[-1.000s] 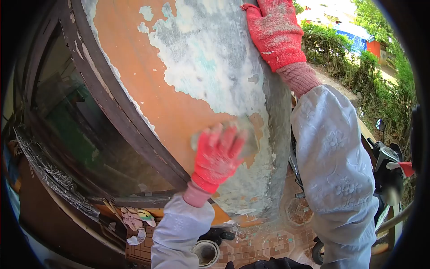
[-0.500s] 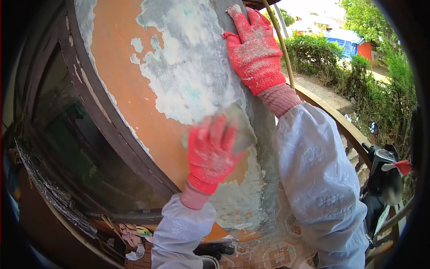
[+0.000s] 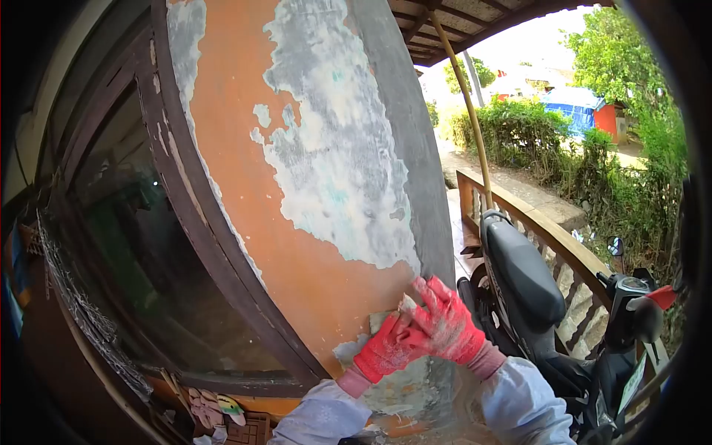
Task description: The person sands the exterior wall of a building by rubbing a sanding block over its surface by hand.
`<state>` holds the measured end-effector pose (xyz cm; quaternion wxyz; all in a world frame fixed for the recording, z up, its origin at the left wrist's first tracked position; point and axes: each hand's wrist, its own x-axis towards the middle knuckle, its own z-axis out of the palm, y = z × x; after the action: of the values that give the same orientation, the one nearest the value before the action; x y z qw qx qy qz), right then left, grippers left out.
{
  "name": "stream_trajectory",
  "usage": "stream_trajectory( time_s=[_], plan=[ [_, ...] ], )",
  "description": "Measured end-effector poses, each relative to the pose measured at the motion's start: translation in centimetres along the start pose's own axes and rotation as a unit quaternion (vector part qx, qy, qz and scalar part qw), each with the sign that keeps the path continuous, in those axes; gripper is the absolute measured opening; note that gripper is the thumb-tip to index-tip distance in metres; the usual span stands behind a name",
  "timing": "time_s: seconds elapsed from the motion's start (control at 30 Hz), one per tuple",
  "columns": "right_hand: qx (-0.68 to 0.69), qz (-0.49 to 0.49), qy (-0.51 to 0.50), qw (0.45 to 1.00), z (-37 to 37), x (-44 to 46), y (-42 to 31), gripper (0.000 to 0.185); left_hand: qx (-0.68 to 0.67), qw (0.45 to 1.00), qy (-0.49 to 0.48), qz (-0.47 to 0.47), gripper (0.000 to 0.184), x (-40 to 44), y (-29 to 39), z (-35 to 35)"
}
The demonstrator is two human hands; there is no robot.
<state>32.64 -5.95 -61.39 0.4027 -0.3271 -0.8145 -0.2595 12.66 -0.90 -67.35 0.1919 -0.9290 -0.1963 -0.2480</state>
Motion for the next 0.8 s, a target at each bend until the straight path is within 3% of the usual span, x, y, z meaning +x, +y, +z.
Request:
stream_trajectory(
  time_s=[0.03, 0.1, 0.2, 0.27, 0.33, 0.4, 0.43, 0.5, 0.57, 0.67, 0.7, 0.73, 0.8],
  plan=[
    [0.027, 0.031, -0.002, 0.999, 0.3, -0.4, -0.3, 0.084, 0.0, 1.0, -0.001, 0.0, 0.053, 0.3, 0.2, -1.0],
    [0.04, 0.047, 0.049, 0.997, 1.4, -1.0, -0.8, 0.084, 0.154, 0.979, 0.116, 0.065, 0.048, 0.6, 0.5, -2.8],
    [0.006, 0.061, 0.074, 0.995, 2.4, -2.3, -2.0, 0.081, 0.04, 0.982, 0.179, 0.044, 0.047, 0.4, 0.4, -2.0],
    [0.004, 0.046, 0.055, 0.997, 3.4, -3.3, -2.8, 0.084, 0.06, 0.98, 0.18, 0.062, 0.046, 0.6, 0.9, -3.3],
    [0.019, 0.014, 0.11, 0.994, 5.6, -4.4, -2.9, 0.09, 0.079, 0.978, 0.18, 0.074, 0.045, 0.4, 1.0, -3.9],
    [-0.005, 0.019, 0.128, 0.992, 6.4, -4.2, -2.7, 0.096, 0.007, 0.987, 0.152, 0.047, 0.042, 0.3, 0.9, -4.5],
    [-0.02, 0.01, 0.118, 0.993, 6.3, -4.0, -2.7, 0.085, 0.004, 0.988, 0.149, 0.046, 0.042, -0.1, 1.0, -5.2],
    [-0.079, 0.021, 0.03, 0.996, 5.6, -3.7, -2.9, 0.079, -0.094, 0.959, 0.252, -0.086, 0.038, -1.0, 1.5, -7.6],
    [-0.09, -0.002, 0.002, 0.996, 5.0, -2.3, -3.0, 0.081, -0.101, 0.918, 0.362, -0.126, 0.034, -1.1, 0.7, -10.7],
    [-0.087, -0.028, -0.055, 0.994, 3.1, 4.1, -3.3, 0.08, 0.009, 0.918, 0.367, -0.152, 0.037, 0.9, 0.3, -17.9],
    [-0.055, -0.04, -0.035, 0.997, 0.2, 9.0, -3.7, 0.077, 0.037, 0.916, 0.372, -0.148, 0.039, 1.7, -0.1, -19.9],
    [-0.133, 0.027, 0.073, 0.988, -3.6, 16.9, -4.4, 0.077, 0.053, 0.905, 0.395, -0.15, 0.041, 2.5, -0.7, -22.6],
    [-0.181, 0.042, 0.21, 0.96, -5.6, 24.2, -3.4, 0.082, 0.072, 0.889, 0.428, -0.146, 0.042, 3.6, -1.9, -25.7]
  ],
)
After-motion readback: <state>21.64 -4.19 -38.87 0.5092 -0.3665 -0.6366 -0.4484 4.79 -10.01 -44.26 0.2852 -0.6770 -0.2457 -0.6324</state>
